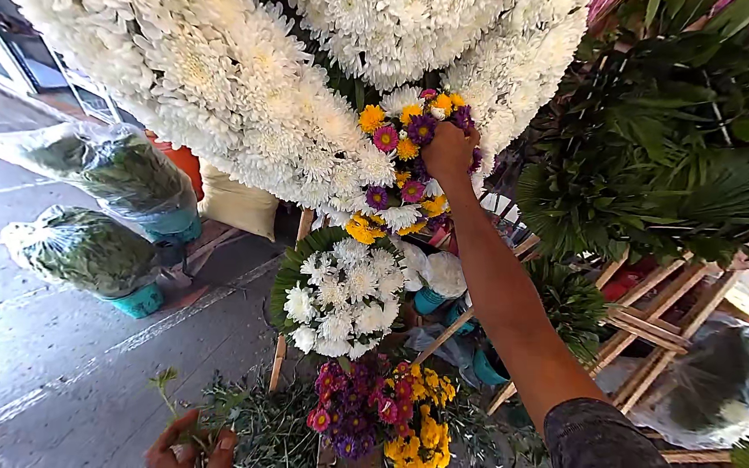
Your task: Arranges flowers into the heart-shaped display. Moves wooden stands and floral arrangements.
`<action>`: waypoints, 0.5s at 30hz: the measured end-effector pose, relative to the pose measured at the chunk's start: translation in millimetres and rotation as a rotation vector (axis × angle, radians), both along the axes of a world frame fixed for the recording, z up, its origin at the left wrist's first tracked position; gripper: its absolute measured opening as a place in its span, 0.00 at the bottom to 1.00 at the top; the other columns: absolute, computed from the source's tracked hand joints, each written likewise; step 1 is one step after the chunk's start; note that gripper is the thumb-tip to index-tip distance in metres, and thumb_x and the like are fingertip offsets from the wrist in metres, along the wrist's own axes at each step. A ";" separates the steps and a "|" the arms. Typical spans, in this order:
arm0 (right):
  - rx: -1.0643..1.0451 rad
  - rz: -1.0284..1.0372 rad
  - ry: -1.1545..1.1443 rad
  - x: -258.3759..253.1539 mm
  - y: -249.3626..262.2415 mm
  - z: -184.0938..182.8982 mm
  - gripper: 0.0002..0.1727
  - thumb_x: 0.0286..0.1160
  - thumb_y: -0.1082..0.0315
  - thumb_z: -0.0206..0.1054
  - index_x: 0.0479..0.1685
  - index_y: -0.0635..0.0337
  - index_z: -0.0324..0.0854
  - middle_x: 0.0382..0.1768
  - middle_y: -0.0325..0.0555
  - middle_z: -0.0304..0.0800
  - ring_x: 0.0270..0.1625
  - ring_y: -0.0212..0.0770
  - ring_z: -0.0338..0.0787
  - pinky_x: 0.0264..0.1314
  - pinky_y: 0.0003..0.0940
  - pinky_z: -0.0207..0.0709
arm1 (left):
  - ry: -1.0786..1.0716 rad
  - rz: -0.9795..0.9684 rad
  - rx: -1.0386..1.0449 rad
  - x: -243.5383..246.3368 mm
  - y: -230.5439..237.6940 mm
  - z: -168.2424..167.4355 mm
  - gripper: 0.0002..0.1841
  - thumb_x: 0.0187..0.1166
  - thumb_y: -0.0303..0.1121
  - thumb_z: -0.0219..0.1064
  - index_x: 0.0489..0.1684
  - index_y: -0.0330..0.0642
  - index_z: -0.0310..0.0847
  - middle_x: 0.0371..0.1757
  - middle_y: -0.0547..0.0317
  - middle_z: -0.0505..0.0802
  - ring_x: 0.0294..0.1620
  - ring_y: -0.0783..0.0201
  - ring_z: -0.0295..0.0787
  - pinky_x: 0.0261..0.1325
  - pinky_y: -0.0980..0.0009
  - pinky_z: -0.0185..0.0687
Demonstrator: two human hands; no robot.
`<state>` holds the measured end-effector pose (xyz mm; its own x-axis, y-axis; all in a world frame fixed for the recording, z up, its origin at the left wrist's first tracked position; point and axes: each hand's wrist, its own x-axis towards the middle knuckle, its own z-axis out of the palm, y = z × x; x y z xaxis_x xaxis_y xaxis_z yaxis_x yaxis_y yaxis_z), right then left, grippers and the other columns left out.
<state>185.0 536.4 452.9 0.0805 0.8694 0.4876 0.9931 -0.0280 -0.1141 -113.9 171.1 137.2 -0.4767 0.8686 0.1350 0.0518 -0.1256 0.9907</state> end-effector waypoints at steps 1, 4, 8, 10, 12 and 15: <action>-0.016 0.014 -0.001 -0.6 -0.7 2.9 0.18 0.73 0.63 0.67 0.57 0.65 0.86 0.58 0.57 0.92 0.69 0.58 0.85 0.88 0.70 0.43 | 0.014 -0.012 0.003 1.3 0.6 3.1 0.38 0.75 0.28 0.62 0.85 0.31 0.44 0.55 0.57 0.83 0.33 0.74 0.85 0.33 0.71 0.86; 0.002 0.125 0.049 7.7 -23.4 7.9 0.25 0.73 0.58 0.72 0.65 0.65 0.84 0.60 0.59 0.91 0.71 0.62 0.83 0.87 0.76 0.38 | 0.033 -0.012 0.006 8.0 1.1 13.9 0.41 0.68 0.22 0.58 0.84 0.31 0.38 0.43 0.63 0.88 0.26 0.74 0.86 0.25 0.73 0.83; 0.311 0.344 0.350 11.1 -115.8 -24.8 0.29 0.81 0.53 0.68 0.80 0.52 0.76 0.74 0.49 0.83 0.78 0.54 0.78 0.82 0.63 0.62 | 0.058 0.005 0.022 20.5 2.6 27.9 0.33 0.69 0.18 0.57 0.75 0.31 0.44 0.37 0.64 0.89 0.25 0.73 0.85 0.23 0.73 0.81; 0.199 0.627 0.579 -9.3 -173.1 -75.0 0.22 0.85 0.55 0.64 0.72 0.54 0.80 0.69 0.46 0.86 0.71 0.44 0.84 0.71 0.50 0.80 | 0.102 -0.057 0.083 29.0 7.3 37.1 0.32 0.71 0.18 0.57 0.74 0.31 0.44 0.43 0.62 0.90 0.32 0.72 0.89 0.29 0.73 0.85; -0.275 0.936 0.719 -35.7 -214.1 -131.3 0.22 0.83 0.54 0.66 0.67 0.59 0.85 0.65 0.47 0.89 0.69 0.40 0.86 0.75 0.45 0.80 | 0.142 -0.134 0.116 42.3 11.0 54.9 0.31 0.72 0.19 0.58 0.74 0.32 0.47 0.46 0.61 0.91 0.36 0.71 0.90 0.33 0.72 0.86; -0.775 1.209 0.945 -64.5 -238.8 -183.6 0.23 0.84 0.60 0.66 0.70 0.67 0.81 0.66 0.53 0.87 0.68 0.40 0.86 0.74 0.40 0.79 | 0.121 -0.295 0.144 63.3 22.0 76.4 0.31 0.70 0.21 0.61 0.75 0.40 0.53 0.47 0.61 0.91 0.32 0.69 0.90 0.29 0.70 0.88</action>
<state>120.5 297.6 269.3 -0.7576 0.6397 0.1295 0.0922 0.3013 -0.9491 -50.6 193.1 213.6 -0.1807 0.9347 0.3060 0.1085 -0.2903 0.9508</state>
